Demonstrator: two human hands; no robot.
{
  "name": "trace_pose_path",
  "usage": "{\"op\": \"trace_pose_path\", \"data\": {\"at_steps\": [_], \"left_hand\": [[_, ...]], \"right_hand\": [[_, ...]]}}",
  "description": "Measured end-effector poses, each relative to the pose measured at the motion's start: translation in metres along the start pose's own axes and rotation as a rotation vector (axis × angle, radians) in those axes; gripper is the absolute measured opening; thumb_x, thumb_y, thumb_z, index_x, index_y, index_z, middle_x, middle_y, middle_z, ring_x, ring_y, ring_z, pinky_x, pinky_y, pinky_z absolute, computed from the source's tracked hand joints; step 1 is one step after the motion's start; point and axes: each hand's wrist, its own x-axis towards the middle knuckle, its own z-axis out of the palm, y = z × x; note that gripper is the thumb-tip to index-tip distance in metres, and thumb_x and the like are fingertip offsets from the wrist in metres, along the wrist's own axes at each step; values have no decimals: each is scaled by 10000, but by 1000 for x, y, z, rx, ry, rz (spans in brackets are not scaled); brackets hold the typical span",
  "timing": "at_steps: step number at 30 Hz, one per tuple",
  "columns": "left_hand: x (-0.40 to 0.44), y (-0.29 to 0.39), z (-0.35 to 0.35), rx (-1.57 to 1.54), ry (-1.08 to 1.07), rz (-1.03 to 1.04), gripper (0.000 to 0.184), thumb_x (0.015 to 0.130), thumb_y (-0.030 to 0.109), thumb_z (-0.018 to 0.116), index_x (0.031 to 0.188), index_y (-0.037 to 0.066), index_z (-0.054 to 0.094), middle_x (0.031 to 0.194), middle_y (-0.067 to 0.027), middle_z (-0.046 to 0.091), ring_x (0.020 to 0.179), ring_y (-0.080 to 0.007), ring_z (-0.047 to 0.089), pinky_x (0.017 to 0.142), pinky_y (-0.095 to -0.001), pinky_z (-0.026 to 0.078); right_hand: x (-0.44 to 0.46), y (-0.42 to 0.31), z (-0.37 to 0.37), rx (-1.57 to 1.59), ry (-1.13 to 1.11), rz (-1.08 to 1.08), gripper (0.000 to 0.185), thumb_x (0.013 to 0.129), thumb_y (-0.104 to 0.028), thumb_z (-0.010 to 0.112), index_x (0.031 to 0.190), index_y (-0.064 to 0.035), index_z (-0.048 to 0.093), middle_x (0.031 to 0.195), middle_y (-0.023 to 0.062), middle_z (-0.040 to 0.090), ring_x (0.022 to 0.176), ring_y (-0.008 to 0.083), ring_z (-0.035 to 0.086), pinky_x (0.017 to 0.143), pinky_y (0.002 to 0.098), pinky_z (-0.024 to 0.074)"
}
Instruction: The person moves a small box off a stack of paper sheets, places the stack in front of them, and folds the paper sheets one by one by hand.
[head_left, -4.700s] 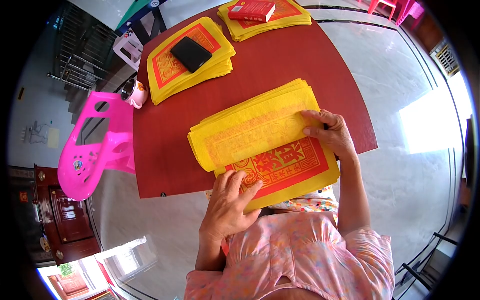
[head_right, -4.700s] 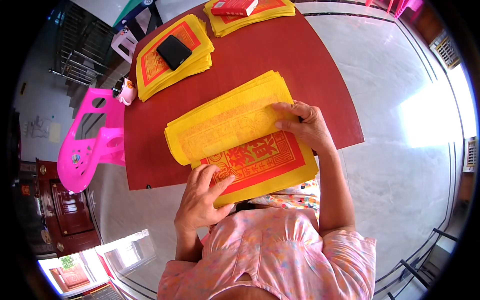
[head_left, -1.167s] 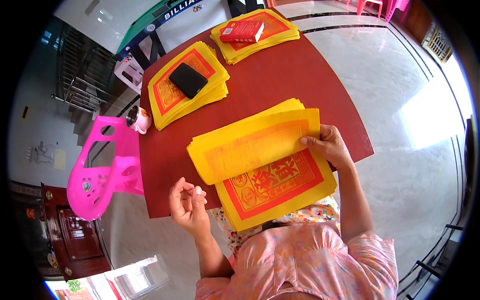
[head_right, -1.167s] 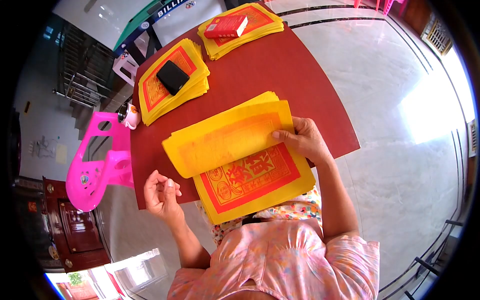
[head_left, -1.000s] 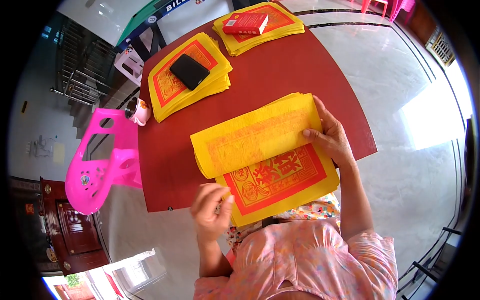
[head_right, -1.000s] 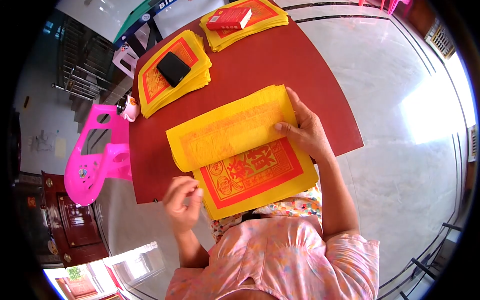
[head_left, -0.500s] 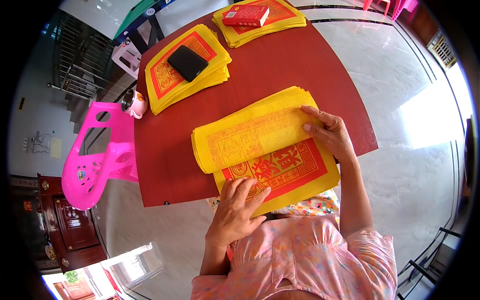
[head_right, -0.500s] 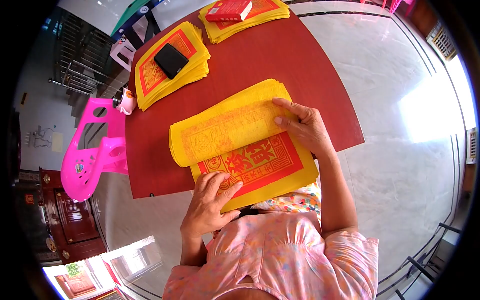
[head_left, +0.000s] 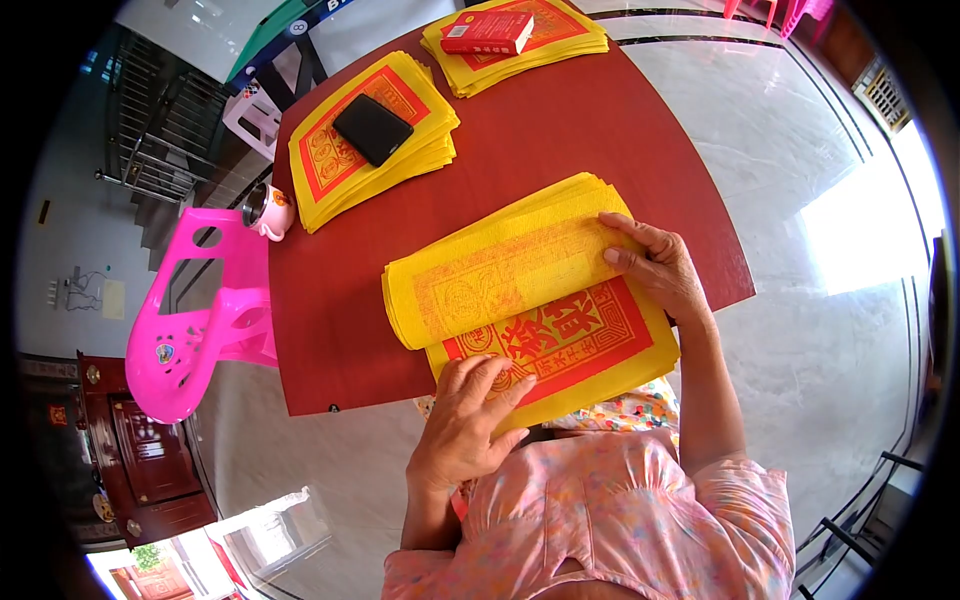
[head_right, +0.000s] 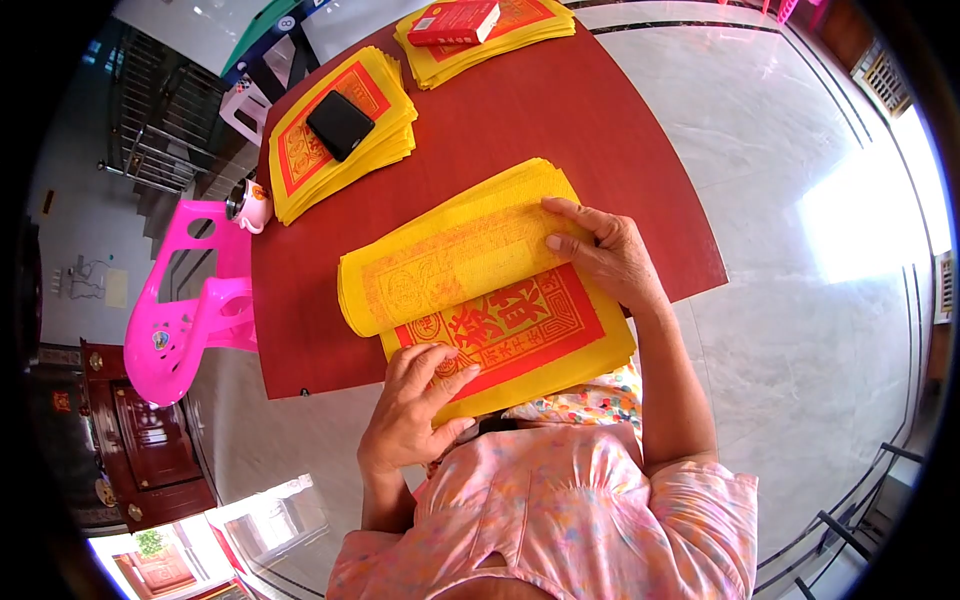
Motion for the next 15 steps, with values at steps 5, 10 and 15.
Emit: {"op": "trace_pose_path", "data": {"at_steps": [5,10,15], "left_hand": [[-1,-2,1,-9,6,0,540,659,194,775,1168,84,631,1253,-147,496,1170,-336,429,999,-452,367],[0,-3,1,-24,26,4,463,687,161,745,1125,50,642,1229,-158,526,1167,-335,441,1002,-450,368],[-4,-5,-4,-80,79,23,412,701,118,711,1095,17,643,1207,-174,552,1123,-342,504,968,-448,407]], "right_hand": [[0,0,0,-38,2,-18,354,855,-147,676,1202,-84,638,1005,66,699,874,123,654,813,283,531],[0,-1,0,-33,8,2,360,851,-151,682,1201,-82,638,991,66,701,870,123,655,813,282,530],[0,0,-2,4,-13,14,342,864,-112,672,1202,-74,637,962,34,695,857,79,622,801,257,510]]}}
